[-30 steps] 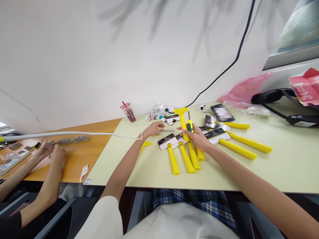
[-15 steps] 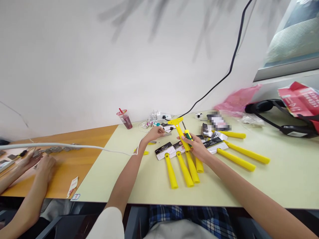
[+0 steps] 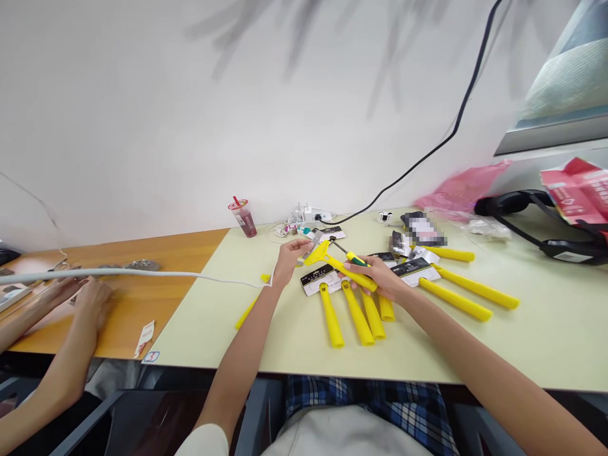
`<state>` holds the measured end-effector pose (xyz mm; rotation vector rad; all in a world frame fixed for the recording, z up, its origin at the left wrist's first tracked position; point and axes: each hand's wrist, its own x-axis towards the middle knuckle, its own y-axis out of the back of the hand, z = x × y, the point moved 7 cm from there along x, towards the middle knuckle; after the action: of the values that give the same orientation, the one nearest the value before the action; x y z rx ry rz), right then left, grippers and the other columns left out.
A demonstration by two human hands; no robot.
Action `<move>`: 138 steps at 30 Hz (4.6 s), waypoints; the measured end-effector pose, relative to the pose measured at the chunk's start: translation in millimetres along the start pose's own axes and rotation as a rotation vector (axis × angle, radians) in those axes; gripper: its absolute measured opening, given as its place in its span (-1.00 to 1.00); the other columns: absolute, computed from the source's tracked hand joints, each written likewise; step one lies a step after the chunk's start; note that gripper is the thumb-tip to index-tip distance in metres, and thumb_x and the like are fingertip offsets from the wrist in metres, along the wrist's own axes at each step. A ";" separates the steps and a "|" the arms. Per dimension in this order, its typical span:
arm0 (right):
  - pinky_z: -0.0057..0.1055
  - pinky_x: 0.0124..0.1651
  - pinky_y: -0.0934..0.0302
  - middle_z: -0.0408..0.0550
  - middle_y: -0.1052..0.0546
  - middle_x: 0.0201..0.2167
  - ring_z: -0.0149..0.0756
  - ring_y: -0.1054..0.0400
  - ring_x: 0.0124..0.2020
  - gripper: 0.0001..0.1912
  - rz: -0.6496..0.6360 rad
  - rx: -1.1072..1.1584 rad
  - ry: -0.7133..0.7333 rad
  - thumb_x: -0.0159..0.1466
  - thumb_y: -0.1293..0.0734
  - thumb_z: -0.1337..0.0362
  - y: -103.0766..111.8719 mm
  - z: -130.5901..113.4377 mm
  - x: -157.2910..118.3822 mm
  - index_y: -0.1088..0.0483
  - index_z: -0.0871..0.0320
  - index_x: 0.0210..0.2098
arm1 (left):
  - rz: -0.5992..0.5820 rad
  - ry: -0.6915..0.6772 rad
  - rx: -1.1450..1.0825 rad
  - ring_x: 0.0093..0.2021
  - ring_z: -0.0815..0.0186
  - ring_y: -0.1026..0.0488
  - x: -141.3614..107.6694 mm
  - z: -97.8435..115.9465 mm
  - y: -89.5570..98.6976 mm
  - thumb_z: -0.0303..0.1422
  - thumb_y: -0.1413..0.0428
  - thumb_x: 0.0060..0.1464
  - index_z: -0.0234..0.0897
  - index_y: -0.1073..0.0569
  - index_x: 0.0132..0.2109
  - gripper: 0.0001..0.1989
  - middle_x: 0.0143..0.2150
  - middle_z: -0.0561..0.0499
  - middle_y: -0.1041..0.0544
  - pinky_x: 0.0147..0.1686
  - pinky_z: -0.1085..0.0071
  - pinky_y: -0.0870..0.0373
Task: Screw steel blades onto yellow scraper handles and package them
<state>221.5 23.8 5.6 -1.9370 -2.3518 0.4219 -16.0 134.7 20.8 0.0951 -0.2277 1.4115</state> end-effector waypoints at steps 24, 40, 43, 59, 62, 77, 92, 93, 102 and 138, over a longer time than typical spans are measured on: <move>-0.46 -0.76 -0.20 0.15 -0.77 -0.17 -0.25 -0.52 -0.54 -0.57 0.042 -0.040 0.035 0.06 -0.76 0.13 5.7 4.0 4.6 -0.64 0.14 -0.19 | -0.087 0.015 0.153 -0.17 0.20 -0.57 -9.6 -6.2 -15.9 -0.08 -0.50 -0.02 -0.26 -0.75 -0.13 -0.59 -0.21 -0.08 -0.71 -0.11 0.27 -0.48; -0.49 -0.76 -0.20 0.17 -0.76 -0.10 -0.23 -0.55 -0.47 -0.56 0.073 -0.062 0.008 0.06 -0.76 0.07 6.5 3.5 3.0 -0.66 0.15 -0.21 | -0.152 0.033 0.162 -0.11 0.17 -0.60 -7.0 -4.8 -11.0 -0.06 -0.53 -0.05 -0.25 -0.75 -0.06 -0.52 -0.15 -0.09 -0.72 -0.06 0.25 -0.49; -0.49 -0.75 -0.20 0.18 -0.76 -0.10 -0.21 -0.57 -0.46 -0.56 0.084 -0.054 0.007 0.09 -0.75 0.04 7.1 3.9 3.0 -0.66 0.15 -0.19 | -0.155 0.030 0.164 -0.13 0.18 -0.59 -7.3 -3.6 -10.2 -0.06 -0.52 -0.05 -0.25 -0.75 -0.06 -0.53 -0.15 -0.09 -0.72 -0.07 0.25 -0.48; -0.44 -0.77 -0.20 0.19 -0.76 -0.11 -0.23 -0.51 -0.51 -0.57 0.138 0.022 0.017 -0.03 -0.79 0.15 7.3 1.3 1.7 -0.64 0.15 -0.28 | -0.114 -0.167 0.660 -0.10 0.16 -0.59 4.1 8.1 26.1 -0.04 -0.17 0.37 -0.26 -0.66 -0.06 -0.62 -0.10 -0.15 -0.70 0.00 0.24 -0.51; -0.44 -0.75 -0.21 0.21 -0.75 -0.08 -0.23 -0.52 -0.50 -0.57 0.178 0.052 0.040 -0.02 -0.78 0.14 10.4 0.6 2.3 -0.63 0.15 -0.29 | -0.119 -0.175 0.782 -0.09 0.12 -0.56 3.9 7.6 46.7 -0.23 -0.29 0.21 -0.23 -0.66 -0.17 -0.84 -0.13 -0.13 -0.69 0.07 0.18 -0.50; -0.50 -0.71 -0.27 0.24 -0.75 -0.10 -0.27 -0.55 -0.46 -0.58 0.218 0.110 0.048 0.05 -0.77 0.17 16.0 0.4 4.0 -0.59 0.19 -0.26 | -0.260 -0.174 1.240 0.24 0.04 -0.54 -2.1 -20.5 38.8 -0.46 -0.07 0.37 -0.15 -0.66 0.18 -0.63 0.19 -0.14 -0.67 0.32 0.15 -0.43; -0.51 -0.68 -0.29 0.26 -0.75 -0.05 -0.33 -0.51 -0.49 -0.62 0.205 0.095 0.055 0.18 -0.71 0.10 14.9 1.7 5.3 -0.61 0.21 -0.23 | -0.261 -0.227 1.381 0.22 0.03 -0.54 -5.6 -12.9 27.0 -0.35 -0.04 0.47 -0.16 -0.68 0.14 -0.67 0.19 -0.17 -0.66 0.20 0.21 -0.43; -0.51 -0.68 -0.29 0.26 -0.75 -0.05 -0.33 -0.50 -0.49 -0.61 0.207 0.095 0.055 0.17 -0.72 0.10 14.2 0.9 4.9 -0.60 0.21 -0.23 | -0.273 -0.227 1.385 0.17 0.04 -0.57 -7.2 -11.3 25.6 -0.35 -0.03 0.48 -0.15 -0.69 0.10 -0.67 0.13 -0.16 -0.69 0.17 0.22 -0.44; -0.50 -0.69 -0.27 0.25 -0.75 -0.04 -0.29 -0.52 -0.46 -0.58 0.215 0.109 0.057 0.05 -0.75 0.17 14.1 0.6 5.7 -0.57 0.18 -0.25 | -0.254 -0.159 1.502 0.02 0.04 -0.61 -7.3 -5.9 22.8 -0.36 -0.04 0.46 -0.17 -0.69 0.07 -0.69 -0.04 -0.20 -0.71 0.01 0.25 -0.42; -0.50 -0.66 -0.33 0.16 -0.76 -0.05 -0.33 -0.52 -0.47 -0.57 0.263 0.110 0.081 0.11 -0.74 0.11 18.4 1.0 3.7 -0.57 0.16 -0.21 | 0.217 -0.135 0.557 -0.13 0.22 -0.56 -13.6 -0.6 13.2 -0.28 -0.20 0.31 -0.17 -0.56 -0.07 -0.88 -0.09 -0.04 -0.66 0.00 0.26 -0.49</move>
<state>238.1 30.4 -0.4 -2.1731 -1.9880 0.4675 -30.8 123.7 16.4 0.6414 0.0529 1.6546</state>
